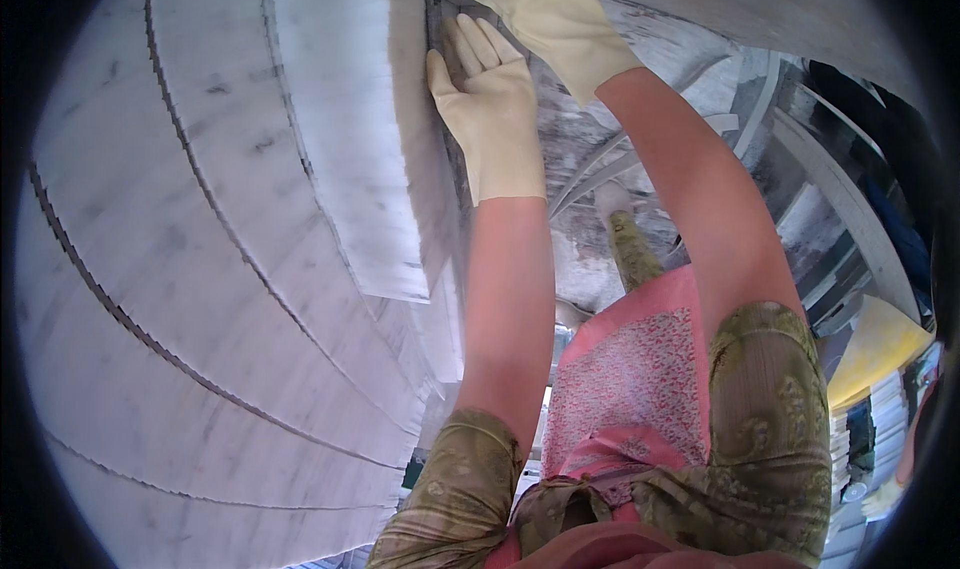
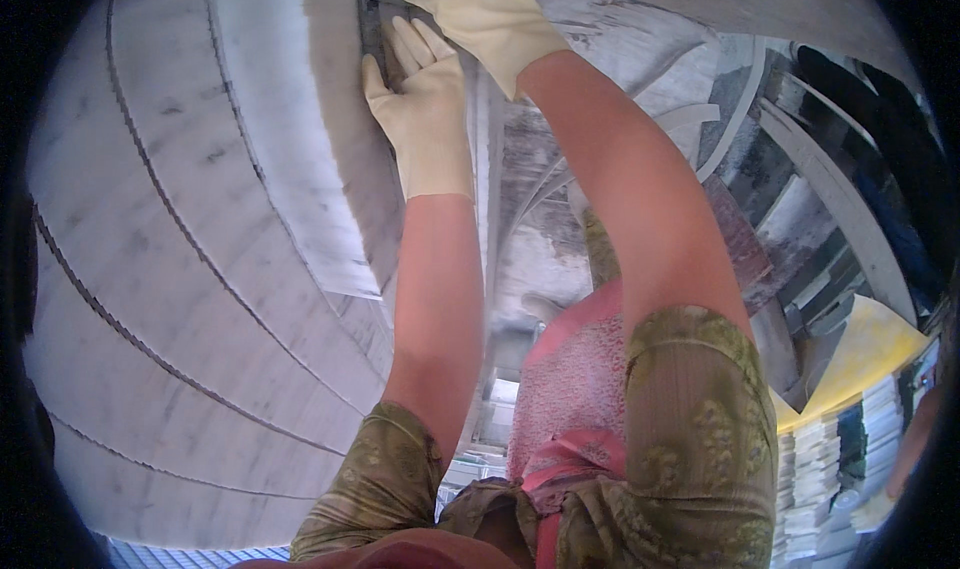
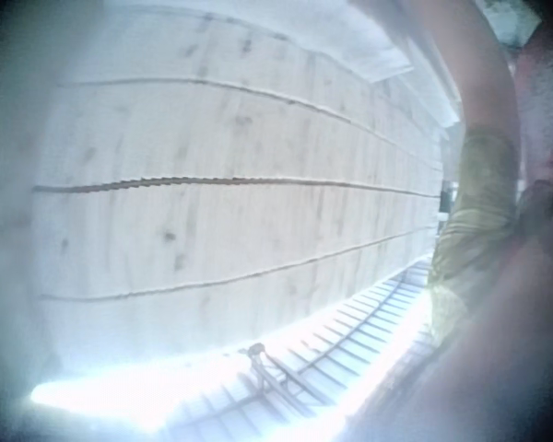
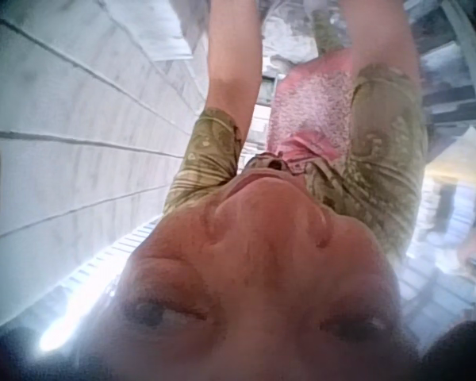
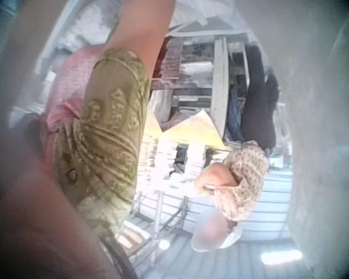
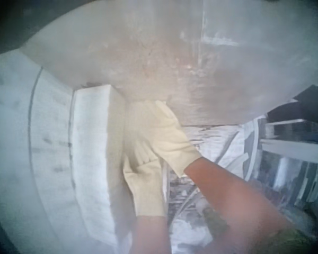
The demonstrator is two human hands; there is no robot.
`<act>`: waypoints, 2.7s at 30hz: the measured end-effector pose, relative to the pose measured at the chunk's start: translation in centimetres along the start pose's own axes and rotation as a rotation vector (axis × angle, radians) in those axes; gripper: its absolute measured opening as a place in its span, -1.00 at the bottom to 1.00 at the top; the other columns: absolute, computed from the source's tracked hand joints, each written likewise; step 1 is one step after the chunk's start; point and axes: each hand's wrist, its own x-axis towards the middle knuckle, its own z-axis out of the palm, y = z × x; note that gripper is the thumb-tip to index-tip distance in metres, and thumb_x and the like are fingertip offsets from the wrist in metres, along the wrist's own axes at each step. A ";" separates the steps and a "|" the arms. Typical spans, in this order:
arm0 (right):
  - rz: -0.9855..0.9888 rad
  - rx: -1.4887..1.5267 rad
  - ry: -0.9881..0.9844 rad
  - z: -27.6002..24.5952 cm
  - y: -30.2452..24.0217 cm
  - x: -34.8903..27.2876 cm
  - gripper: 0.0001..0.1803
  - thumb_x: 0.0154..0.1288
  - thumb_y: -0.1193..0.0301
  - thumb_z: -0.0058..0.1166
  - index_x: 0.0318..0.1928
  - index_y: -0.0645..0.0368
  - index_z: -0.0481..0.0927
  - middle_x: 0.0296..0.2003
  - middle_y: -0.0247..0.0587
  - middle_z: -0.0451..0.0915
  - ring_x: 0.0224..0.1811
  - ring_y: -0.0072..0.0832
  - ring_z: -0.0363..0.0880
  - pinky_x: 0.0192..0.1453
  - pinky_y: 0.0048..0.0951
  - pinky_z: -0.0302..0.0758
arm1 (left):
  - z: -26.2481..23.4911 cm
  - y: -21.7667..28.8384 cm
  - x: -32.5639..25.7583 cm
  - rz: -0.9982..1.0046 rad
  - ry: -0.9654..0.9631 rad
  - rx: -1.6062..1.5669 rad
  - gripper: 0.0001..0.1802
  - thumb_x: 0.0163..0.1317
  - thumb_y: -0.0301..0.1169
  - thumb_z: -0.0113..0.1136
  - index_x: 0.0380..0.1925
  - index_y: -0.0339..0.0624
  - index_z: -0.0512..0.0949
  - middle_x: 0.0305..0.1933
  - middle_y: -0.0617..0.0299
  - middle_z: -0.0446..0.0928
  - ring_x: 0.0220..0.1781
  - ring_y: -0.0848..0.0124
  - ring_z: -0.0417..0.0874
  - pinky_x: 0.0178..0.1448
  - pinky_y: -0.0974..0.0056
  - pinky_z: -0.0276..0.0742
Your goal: The person picks up white rectangular tiles from a machine output and stacks them on a nearby rack. The person handles the tiles one at a time, placing them in a neat pile.
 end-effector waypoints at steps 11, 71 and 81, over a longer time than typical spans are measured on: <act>-0.018 -0.172 -0.020 0.7 0.0 -0.6 -0.81 0.29 0.34 -0.03 -0.28 0.08 0.65 -0.35 -0.14 0.65 -0.16 -0.16 0.62 -0.07 -0.18 0.45 | -0.9 -0.1 0.7 0.067 -0.075 0.105 -0.56 0.43 -0.28 0.21 0.24 -0.17 0.47 0.34 0.23 0.53 0.43 0.29 0.48 0.44 0.11 0.47; 0.814 0.357 -0.054 -6.3 8.6 -48.2 -0.52 0.46 0.10 0.00 0.10 0.22 0.66 0.00 0.03 0.70 0.08 -0.17 0.66 0.18 -0.21 0.50 | -38.6 27.7 -27.3 0.298 0.296 1.976 -0.43 0.35 -0.33 0.05 0.36 -0.23 0.42 0.34 0.08 0.50 0.35 0.26 0.48 0.40 0.20 0.35; 0.932 0.705 0.464 -18.7 -29.6 -80.6 -0.62 0.61 0.27 -0.05 0.17 0.31 0.60 -0.48 -0.35 0.66 -0.43 -0.63 0.60 -0.23 -0.53 0.51 | -56.0 42.8 -46.9 0.506 -0.201 2.219 -0.47 0.37 -0.25 0.12 0.25 -0.34 0.50 0.27 -0.09 0.56 0.32 0.10 0.53 0.39 0.16 0.36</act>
